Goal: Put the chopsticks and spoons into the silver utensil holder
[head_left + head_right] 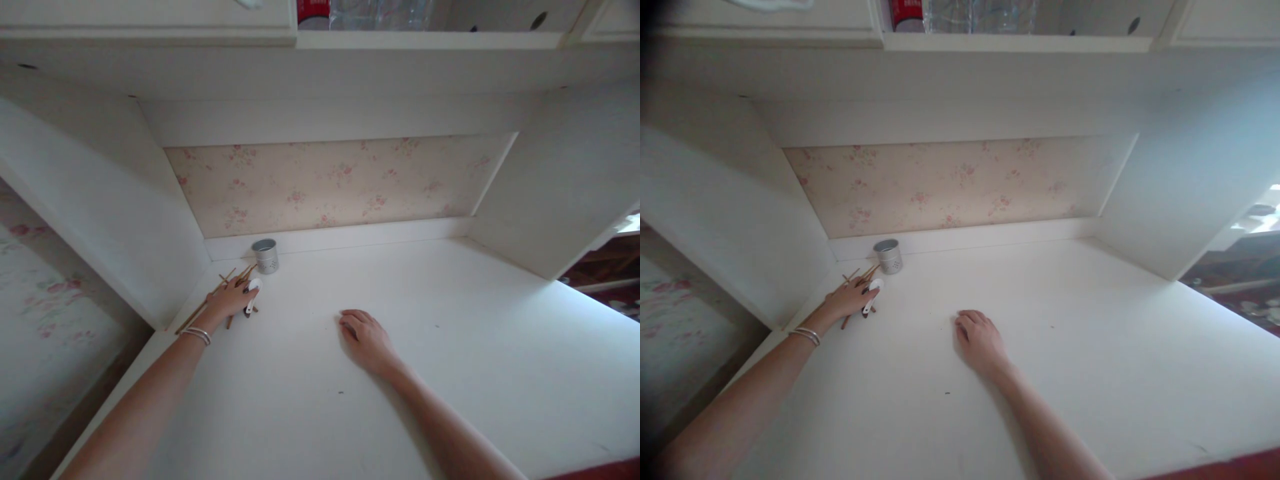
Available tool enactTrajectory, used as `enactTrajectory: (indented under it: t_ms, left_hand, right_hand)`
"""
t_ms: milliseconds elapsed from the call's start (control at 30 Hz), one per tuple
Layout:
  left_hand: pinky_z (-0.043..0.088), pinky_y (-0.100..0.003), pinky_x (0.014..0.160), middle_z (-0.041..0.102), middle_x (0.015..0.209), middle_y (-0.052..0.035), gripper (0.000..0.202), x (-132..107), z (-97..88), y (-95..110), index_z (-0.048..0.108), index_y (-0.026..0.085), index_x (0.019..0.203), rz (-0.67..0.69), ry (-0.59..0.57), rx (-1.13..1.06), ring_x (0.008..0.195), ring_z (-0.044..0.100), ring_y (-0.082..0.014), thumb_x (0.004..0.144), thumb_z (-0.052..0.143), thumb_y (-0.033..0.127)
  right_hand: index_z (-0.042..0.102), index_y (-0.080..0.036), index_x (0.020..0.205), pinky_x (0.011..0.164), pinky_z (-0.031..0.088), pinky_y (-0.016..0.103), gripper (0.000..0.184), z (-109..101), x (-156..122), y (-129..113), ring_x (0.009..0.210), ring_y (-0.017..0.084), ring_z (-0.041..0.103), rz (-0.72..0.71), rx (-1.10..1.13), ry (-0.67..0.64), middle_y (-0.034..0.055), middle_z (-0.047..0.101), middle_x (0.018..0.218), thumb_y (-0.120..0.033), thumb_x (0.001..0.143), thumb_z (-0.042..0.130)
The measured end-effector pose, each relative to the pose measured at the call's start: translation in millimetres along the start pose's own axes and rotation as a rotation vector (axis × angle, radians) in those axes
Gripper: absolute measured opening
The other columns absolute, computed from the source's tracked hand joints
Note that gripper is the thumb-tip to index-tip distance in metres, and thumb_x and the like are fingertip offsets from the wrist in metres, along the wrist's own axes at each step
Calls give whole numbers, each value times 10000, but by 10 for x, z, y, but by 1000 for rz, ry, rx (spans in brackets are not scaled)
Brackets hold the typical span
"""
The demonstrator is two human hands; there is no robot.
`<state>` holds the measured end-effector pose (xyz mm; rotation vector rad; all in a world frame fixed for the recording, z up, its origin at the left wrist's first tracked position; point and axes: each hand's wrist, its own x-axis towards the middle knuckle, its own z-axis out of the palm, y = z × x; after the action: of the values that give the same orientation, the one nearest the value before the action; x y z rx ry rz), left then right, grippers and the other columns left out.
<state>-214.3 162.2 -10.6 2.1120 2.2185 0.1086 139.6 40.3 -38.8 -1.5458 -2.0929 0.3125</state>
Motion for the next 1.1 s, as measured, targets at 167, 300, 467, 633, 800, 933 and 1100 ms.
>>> enactTrajectory:
  t_ms: [167,300,467,633,800,933,1100]
  left_hand:
    - [276,-639,964,300,1484,-60,617,-523,38,242,474,353,1295,-84,-23,-14,1269,352,-406,802,250,649]
    - [254,-672,947,330,1468,-52,540,-909,106,414,518,381,1232,-33,30,-26,1258,371,-385,820,261,617]
    - [139,-701,987,312,1485,-29,518,-1137,155,502,522,413,1220,52,50,-44,1333,274,-371,821,285,644]
    - [-21,-731,981,239,1511,65,549,-987,-16,297,549,474,1189,215,-76,-38,1381,114,-409,743,375,740]
    - [110,-694,1006,126,1539,35,629,-837,-119,107,456,413,1309,242,-170,-66,1389,91,-400,759,385,710]
    - [188,-666,1004,165,1534,40,557,-961,-33,206,508,422,1259,233,-103,-79,1379,161,-383,781,386,679]
    - [234,-667,984,298,1493,27,441,-1327,166,468,556,451,1170,213,16,-111,1354,236,-385,802,400,636]
  right_hand:
    - [648,-221,1025,962,384,318,256,3,-20,-6,1105,184,525,-12,-10,7,49,618,1175,-250,892,431]
    - [653,-217,1016,961,389,317,253,2,-22,-16,1098,185,532,-9,-19,18,48,622,1172,-242,890,434]
    - [653,-223,1017,966,388,326,250,11,-16,-28,1108,191,526,-1,-19,5,52,614,1187,-242,883,443]
    - [654,-216,1003,963,381,331,244,-3,12,3,1106,197,525,-11,-29,-8,57,619,1175,-237,871,450]
    - [621,-219,1051,882,416,301,259,-51,320,-86,1003,188,589,-40,-33,-114,60,656,1086,-249,877,432]
    - [513,-256,1194,784,447,278,327,22,898,-490,905,177,635,-76,6,-204,31,669,1072,-289,881,425]
    - [260,-249,1388,833,450,384,567,257,1685,-1071,1028,261,610,-125,-22,-243,73,658,1108,-371,869,452]
